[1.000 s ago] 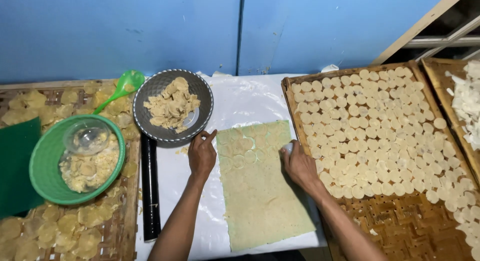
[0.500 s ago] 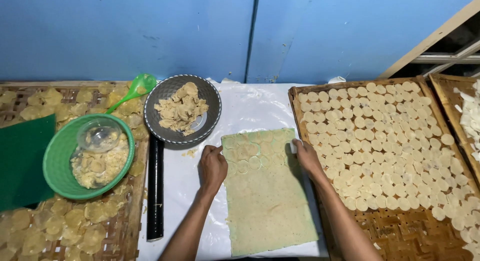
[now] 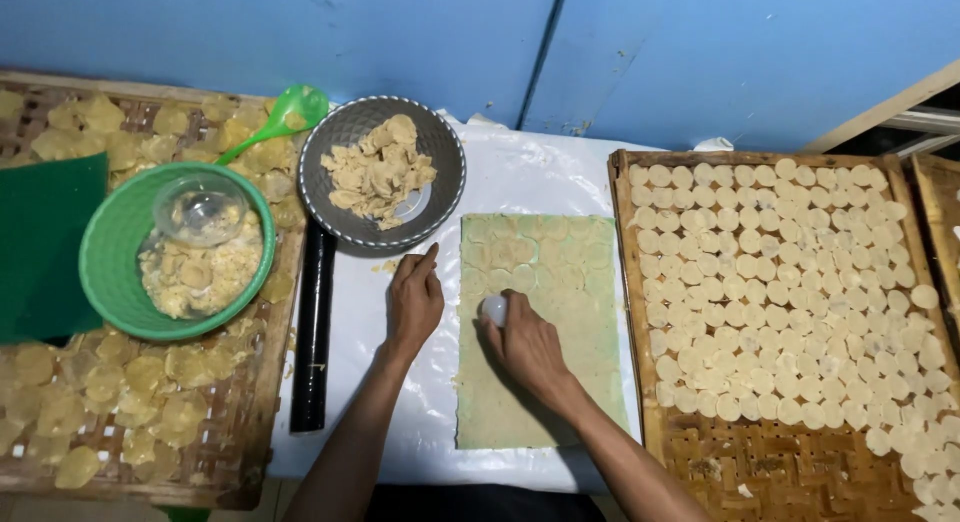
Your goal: Flattening dough and cutting it into small circular shapes using a mold.
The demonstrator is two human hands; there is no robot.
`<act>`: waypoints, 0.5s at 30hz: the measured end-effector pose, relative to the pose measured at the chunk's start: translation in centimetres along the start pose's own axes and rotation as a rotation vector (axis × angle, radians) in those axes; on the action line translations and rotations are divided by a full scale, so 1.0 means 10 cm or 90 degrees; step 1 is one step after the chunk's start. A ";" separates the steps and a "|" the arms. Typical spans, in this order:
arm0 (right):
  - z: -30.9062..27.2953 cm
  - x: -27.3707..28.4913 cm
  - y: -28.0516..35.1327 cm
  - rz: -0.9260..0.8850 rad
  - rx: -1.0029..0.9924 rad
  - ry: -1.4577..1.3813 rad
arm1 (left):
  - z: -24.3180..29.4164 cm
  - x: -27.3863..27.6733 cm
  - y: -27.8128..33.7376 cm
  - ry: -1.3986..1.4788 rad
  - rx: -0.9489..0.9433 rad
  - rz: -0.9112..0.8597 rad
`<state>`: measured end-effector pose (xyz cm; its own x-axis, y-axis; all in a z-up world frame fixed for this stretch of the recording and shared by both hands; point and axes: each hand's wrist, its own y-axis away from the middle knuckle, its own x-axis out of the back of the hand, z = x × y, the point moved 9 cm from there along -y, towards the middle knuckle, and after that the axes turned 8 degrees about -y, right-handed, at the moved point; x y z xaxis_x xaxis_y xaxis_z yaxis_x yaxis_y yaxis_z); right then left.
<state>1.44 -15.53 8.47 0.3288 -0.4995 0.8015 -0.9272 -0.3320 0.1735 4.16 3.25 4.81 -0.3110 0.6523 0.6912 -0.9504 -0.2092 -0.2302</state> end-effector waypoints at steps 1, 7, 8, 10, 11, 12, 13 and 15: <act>-0.02 -0.05 -0.01 -0.010 0.002 0.000 | -0.01 0.00 0.05 -0.002 0.010 0.000; -0.18 -0.25 -0.15 0.033 0.101 0.072 | 0.09 0.15 0.15 -0.023 -0.048 0.131; -0.17 -0.33 -0.18 0.034 0.106 0.110 | 0.10 0.16 0.17 -0.038 -0.067 0.140; -0.12 -0.49 -0.26 0.033 0.110 0.145 | 0.11 0.16 0.18 -0.056 -0.085 0.147; -0.09 -0.56 -0.31 0.049 0.110 0.206 | 0.11 0.17 0.18 -0.059 -0.092 0.153; -0.04 -0.62 -0.34 0.065 0.108 0.267 | 0.12 0.16 0.19 -0.059 -0.100 0.157; -0.07 -0.67 -0.35 0.064 0.105 0.265 | 0.10 0.15 0.19 -0.060 -0.100 0.153; -0.11 -0.66 -0.36 0.125 0.069 0.370 | 0.10 0.14 0.18 -0.067 -0.110 0.164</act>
